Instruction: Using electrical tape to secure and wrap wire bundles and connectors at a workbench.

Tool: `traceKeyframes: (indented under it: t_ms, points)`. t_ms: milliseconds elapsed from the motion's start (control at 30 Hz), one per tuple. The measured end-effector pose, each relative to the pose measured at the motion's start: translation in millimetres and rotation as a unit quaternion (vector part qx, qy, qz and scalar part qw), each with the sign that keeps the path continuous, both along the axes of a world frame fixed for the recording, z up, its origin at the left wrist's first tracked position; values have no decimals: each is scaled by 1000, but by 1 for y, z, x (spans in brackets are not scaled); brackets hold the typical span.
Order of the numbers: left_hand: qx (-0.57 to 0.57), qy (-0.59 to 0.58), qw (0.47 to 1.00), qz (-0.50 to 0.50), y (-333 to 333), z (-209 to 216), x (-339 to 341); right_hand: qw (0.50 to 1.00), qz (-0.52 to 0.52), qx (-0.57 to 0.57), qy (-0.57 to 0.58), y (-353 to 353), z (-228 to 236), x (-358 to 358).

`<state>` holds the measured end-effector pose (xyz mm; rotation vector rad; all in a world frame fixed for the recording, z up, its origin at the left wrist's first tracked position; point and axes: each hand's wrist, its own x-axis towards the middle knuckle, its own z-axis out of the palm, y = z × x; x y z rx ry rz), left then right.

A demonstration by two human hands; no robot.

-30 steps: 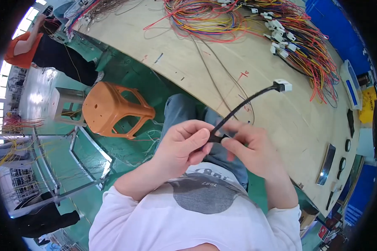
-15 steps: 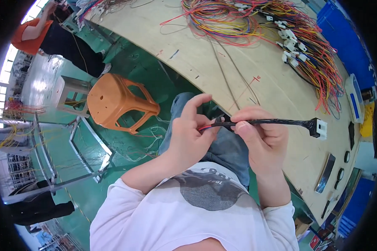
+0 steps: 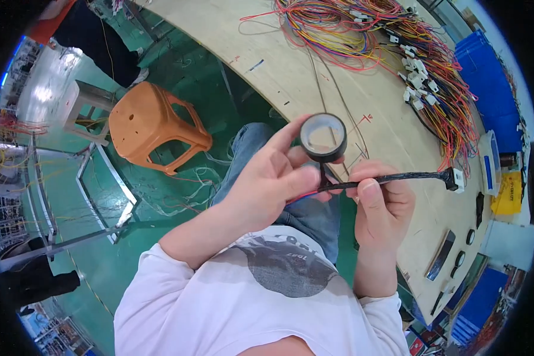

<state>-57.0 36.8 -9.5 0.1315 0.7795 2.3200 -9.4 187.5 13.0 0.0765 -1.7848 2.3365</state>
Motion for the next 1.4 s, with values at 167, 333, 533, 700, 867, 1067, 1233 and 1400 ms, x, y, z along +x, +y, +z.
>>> traceKeyframes:
  t_ms: [167, 333, 533, 700, 867, 1067, 1233, 1400]
  points:
    - [-56, -19, 998, 7, -2, -8, -4, 999, -12, 46, 2, 1, 0, 3]
    - [-9, -25, 997, 66, 2, -3, -3, 999, -18, 43, -12, 1, 0, 3]
    - [-54, 55, 982, 173, 0, -6, -1, 998, -63, 19, 4, 1, -8, 1]
    - [-134, 516, 809, 246, -1, -2, 12, 994, -109, -15, -22, -1, -1, -3]
    - [-128, 595, 772, 185, -3, -15, 16, 994, -106, -6, -26, 0, 2, -2]
    - [-323, 423, 825, 190, 12, -3, 20, 995, -87, -6, -45, -2, 6, 9]
    - [-390, 320, 843, 187, 22, -17, 7, 996, -90, -1, -18, 2, 0, -4]
    - [-243, 146, 958, 43, 17, 0, 0, 996, -82, -24, 6, -5, 11, -6]
